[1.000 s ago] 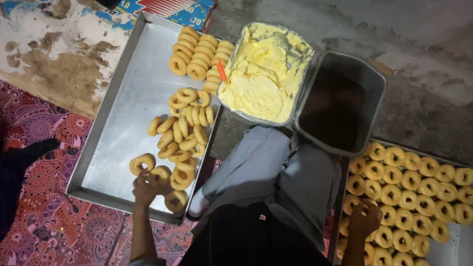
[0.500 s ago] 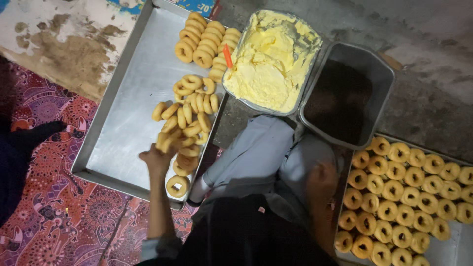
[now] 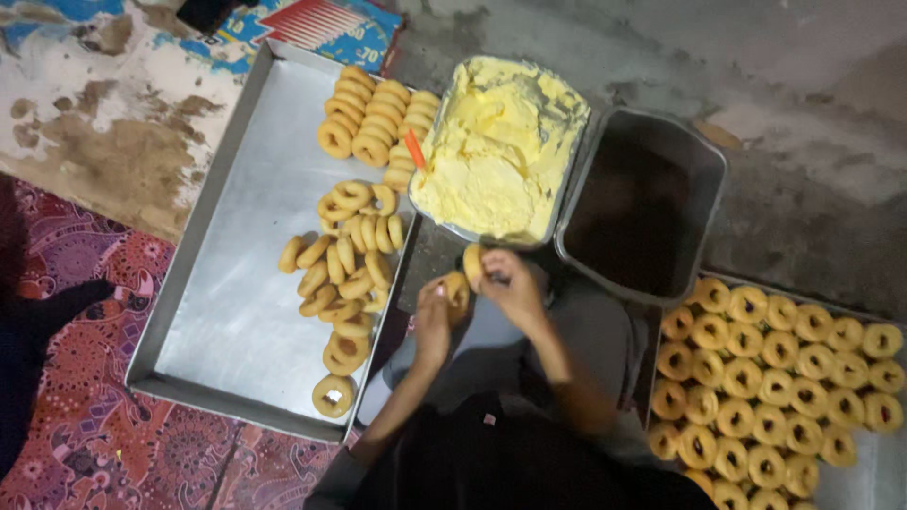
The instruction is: The person repeatedly picks up ring-shaped donuts, fills their centers with a yellow cream using a small spatula, then dips the filled donuts into a dark liquid before placing them on a tray. The process is repeated for multiple donuts throughout the clip.
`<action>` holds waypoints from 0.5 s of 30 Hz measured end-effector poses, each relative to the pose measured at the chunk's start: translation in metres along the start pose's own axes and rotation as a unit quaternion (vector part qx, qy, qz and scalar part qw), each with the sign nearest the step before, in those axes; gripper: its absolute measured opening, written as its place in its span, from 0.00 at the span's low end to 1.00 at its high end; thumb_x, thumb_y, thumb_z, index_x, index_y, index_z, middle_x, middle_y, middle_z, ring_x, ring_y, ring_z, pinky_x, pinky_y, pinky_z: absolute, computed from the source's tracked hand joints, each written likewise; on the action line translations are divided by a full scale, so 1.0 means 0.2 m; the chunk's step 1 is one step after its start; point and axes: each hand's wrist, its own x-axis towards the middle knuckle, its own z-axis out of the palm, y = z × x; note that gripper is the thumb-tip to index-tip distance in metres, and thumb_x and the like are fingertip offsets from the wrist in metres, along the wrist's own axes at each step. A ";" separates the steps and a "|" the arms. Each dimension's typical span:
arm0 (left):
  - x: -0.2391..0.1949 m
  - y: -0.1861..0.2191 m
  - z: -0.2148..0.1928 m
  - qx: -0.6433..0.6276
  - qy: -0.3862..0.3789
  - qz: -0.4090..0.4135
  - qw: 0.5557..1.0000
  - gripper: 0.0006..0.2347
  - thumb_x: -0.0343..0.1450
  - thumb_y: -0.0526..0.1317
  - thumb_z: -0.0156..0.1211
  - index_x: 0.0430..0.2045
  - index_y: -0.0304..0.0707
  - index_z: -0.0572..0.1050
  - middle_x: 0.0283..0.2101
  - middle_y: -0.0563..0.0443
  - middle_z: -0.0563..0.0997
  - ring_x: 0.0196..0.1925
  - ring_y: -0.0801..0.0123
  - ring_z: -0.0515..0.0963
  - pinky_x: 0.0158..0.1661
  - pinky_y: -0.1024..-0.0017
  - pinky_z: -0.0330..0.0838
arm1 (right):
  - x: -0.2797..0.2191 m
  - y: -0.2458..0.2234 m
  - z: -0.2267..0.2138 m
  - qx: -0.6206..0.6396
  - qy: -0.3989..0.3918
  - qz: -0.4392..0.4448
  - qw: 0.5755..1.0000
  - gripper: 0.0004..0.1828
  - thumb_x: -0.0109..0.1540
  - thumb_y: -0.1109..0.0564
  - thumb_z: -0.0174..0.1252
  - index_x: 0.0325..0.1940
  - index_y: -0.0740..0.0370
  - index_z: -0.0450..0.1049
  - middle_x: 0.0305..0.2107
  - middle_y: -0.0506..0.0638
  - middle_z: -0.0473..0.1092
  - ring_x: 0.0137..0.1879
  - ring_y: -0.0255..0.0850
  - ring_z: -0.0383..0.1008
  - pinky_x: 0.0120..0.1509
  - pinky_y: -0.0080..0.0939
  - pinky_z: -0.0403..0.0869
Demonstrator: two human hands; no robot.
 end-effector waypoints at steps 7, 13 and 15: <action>0.35 -0.01 -0.02 -0.505 -0.026 -0.287 0.814 0.23 0.80 0.54 0.40 0.54 0.30 0.71 0.51 0.41 0.79 0.52 0.53 0.79 0.52 0.55 0.73 | 0.52 0.01 -0.07 -0.336 -0.040 -0.218 0.915 0.14 0.52 0.66 0.67 0.43 0.63 0.79 0.41 0.58 0.77 0.50 0.58 0.75 0.56 0.52 0.73; 0.40 0.15 -0.03 -0.548 -0.042 -0.281 0.787 0.24 0.77 0.55 0.37 0.53 0.31 0.69 0.54 0.40 0.76 0.56 0.52 0.77 0.56 0.49 0.74 | 0.57 0.00 -0.11 -0.332 0.000 -0.236 0.913 0.14 0.55 0.69 0.63 0.44 0.63 0.81 0.41 0.58 0.77 0.50 0.59 0.74 0.58 0.52 0.72; 0.42 0.13 -0.02 -0.553 -0.019 -0.246 0.796 0.22 0.80 0.52 0.39 0.56 0.30 0.69 0.57 0.41 0.75 0.59 0.54 0.76 0.60 0.53 0.71 | 0.51 -0.02 -0.07 -0.322 -0.007 -0.219 0.921 0.13 0.55 0.69 0.62 0.42 0.61 0.81 0.41 0.56 0.78 0.51 0.57 0.76 0.59 0.52 0.73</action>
